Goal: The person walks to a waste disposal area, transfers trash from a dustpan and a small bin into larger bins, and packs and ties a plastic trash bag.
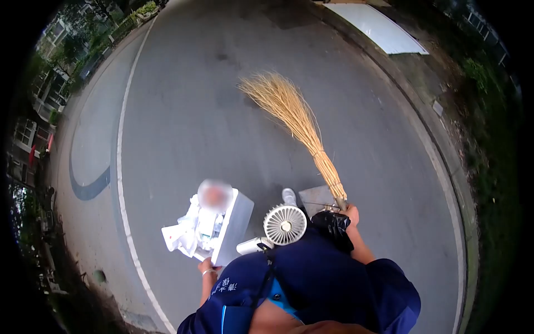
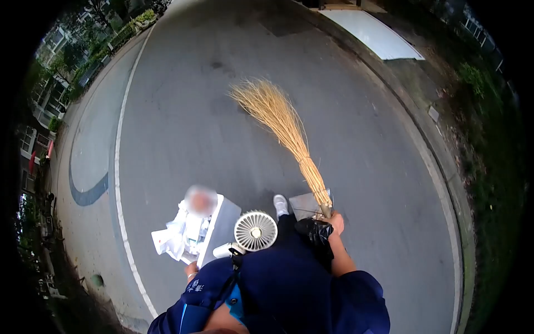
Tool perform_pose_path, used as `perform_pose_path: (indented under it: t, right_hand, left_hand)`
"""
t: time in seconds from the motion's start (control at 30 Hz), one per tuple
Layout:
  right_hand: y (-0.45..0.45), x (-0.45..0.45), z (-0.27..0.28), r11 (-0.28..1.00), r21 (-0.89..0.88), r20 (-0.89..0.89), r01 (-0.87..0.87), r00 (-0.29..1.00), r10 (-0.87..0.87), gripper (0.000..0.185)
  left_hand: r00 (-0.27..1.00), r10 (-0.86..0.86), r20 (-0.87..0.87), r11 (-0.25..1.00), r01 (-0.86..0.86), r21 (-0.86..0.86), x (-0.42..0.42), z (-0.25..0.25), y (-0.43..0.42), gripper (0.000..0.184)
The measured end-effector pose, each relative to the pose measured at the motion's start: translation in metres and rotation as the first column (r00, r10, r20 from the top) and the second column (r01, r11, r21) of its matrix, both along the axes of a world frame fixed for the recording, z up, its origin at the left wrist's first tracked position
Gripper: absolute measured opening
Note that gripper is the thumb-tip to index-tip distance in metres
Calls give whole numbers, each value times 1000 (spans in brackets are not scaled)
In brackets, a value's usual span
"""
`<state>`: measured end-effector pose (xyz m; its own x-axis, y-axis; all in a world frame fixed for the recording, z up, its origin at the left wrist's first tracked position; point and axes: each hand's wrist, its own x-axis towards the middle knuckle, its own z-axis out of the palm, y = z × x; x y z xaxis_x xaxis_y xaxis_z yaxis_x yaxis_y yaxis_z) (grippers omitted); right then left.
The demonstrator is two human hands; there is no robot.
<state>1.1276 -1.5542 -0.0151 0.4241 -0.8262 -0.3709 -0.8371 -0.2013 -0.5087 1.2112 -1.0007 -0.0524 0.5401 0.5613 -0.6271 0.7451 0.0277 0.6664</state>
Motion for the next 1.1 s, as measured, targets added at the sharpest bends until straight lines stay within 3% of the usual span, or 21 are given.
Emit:
perform_pose_path:
  t: [0.1, 0.2, 0.33, 0.47, 0.67, 0.77, 0.93, 1.0, 1.1]
  right_hand:
    - [-59, 10, -22, 1000, 29, -73, 5, 997, -3, 35]
    - [-77, 26, -34, 996, 39, -120, 74, 990, -69, 42]
    - [-85, 87, -29, 999, 20, -113, 28, 993, -25, 42]
    - [-76, 157, 3, 999, 27, -112, 27, 993, -24, 43]
    - [-83, 205, -48, 992, 71, -116, -103, 987, 111, 41]
    - [-93, 263, 7, 999, -41, -69, 22, 997, -25, 40]
    - [-117, 308, -21, 999, -39, -30, -6, 1000, 5, 39]
    - [-122, 317, -29, 997, 77, 13, -3, 1000, 2, 40]
    - [-126, 367, 21, 1000, -5, 50, 6, 999, -6, 34]
  left_hand:
    - [1000, 23, -1, 1000, -23, 22, -1, -5, -41, 42]
    - [999, 51, 5, 998, -51, 34, 19, -8, -61, 43]
    - [981, 193, 31, 980, -192, -44, 77, -8, -77, 46]
    - [994, 109, 27, 994, -109, 1, 127, -6, -66, 46]
    - [999, 46, 11, 999, -46, 1, 217, 17, -86, 45]
    - [1000, 5, 21, 1000, -5, -9, 272, 29, -101, 45]
    - [1000, -20, 20, 1000, 20, -15, 332, 55, -114, 45]
    - [1000, -19, -3, 1000, 19, 18, 352, 58, -123, 45]
    - [999, -49, -2, 999, 49, 22, 394, 47, -131, 44]
